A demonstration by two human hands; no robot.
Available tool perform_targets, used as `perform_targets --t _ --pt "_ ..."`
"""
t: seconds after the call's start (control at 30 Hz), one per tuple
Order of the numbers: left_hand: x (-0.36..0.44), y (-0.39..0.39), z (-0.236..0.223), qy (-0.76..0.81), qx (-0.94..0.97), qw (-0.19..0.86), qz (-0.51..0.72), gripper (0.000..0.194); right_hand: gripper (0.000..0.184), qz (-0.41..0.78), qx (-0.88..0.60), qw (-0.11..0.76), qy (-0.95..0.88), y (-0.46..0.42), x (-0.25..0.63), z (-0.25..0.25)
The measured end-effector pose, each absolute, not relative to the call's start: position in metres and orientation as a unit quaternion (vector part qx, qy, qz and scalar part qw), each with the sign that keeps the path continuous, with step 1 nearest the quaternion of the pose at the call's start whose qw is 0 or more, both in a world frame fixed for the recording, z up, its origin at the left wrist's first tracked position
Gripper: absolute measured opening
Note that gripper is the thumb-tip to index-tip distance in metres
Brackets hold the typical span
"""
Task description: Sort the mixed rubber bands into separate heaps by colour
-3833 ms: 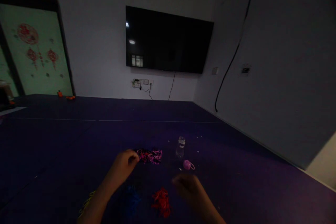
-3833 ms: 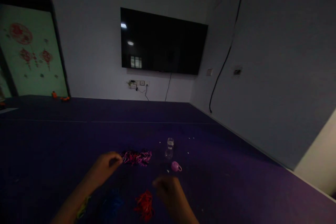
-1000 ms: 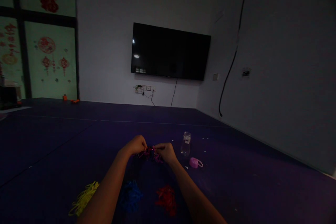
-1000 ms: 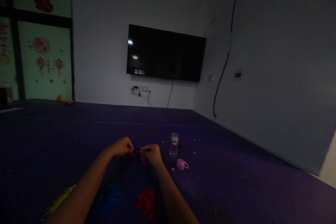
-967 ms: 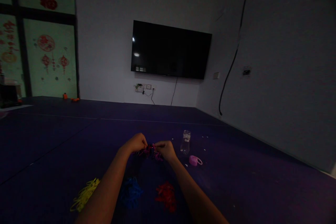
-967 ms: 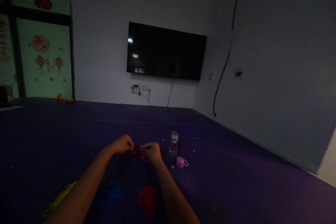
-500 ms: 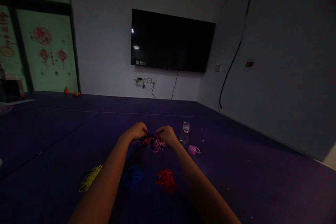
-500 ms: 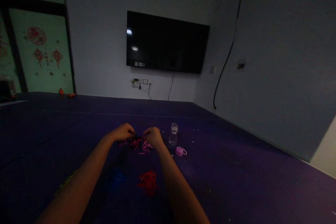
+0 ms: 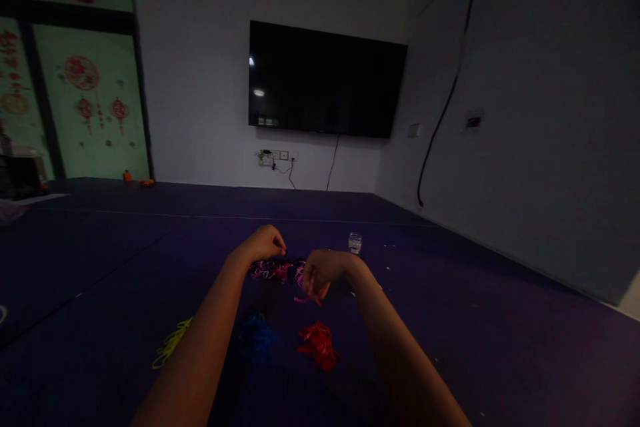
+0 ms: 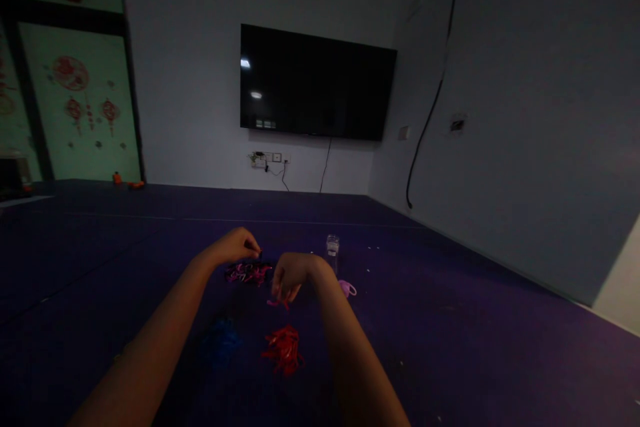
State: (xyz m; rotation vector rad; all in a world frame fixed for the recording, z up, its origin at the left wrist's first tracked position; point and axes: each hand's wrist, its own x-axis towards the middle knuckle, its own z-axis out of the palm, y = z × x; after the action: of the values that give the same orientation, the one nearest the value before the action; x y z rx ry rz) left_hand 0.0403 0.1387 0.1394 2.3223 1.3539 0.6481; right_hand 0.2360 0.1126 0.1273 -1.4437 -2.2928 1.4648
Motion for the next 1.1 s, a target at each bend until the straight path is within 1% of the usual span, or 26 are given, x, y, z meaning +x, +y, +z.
perform_targets --t 0.1,0.17,0.23,0.37,0.53,0.6,0.73,0.8,1.1 --pt "0.041 0.136 0.144 0.476 0.827 0.185 0.234 0.018 0.023 0.523 -0.454 -0.029 -0.721 0.103 0.231 0.131" --pt "0.041 0.133 0.147 0.472 0.829 0.184 0.236 0.017 0.024 0.532 -0.445 -0.046 -0.719 0.1 0.229 0.134" --pt "0.042 0.131 0.151 0.467 0.831 0.183 0.239 0.016 0.025 0.53 -0.443 -0.032 -0.722 0.1 0.229 0.137" --pt "0.045 0.125 0.158 0.453 0.836 0.187 0.247 0.016 0.019 0.503 -0.453 0.026 -0.736 0.097 0.234 0.146" --pt "0.049 0.117 0.167 0.434 0.842 0.191 0.257 0.018 0.018 0.486 -0.457 0.026 -0.744 0.091 0.236 0.155" --pt "0.051 0.114 0.17 0.427 0.845 0.192 0.259 0.019 0.016 0.453 -0.475 0.052 -0.753 0.092 0.235 0.157" --pt "0.052 0.11 0.175 0.417 0.849 0.189 0.263 0.025 0.011 0.363 -0.495 0.185 -0.767 0.095 0.233 0.161" --pt "0.052 0.11 0.175 0.416 0.85 0.185 0.264 0.027 0.013 0.344 -0.486 0.229 -0.77 0.095 0.231 0.162" --pt "0.055 0.108 0.175 0.415 0.85 0.17 0.275 0.025 0.021 0.311 -0.479 0.275 -0.774 0.102 0.222 0.155"
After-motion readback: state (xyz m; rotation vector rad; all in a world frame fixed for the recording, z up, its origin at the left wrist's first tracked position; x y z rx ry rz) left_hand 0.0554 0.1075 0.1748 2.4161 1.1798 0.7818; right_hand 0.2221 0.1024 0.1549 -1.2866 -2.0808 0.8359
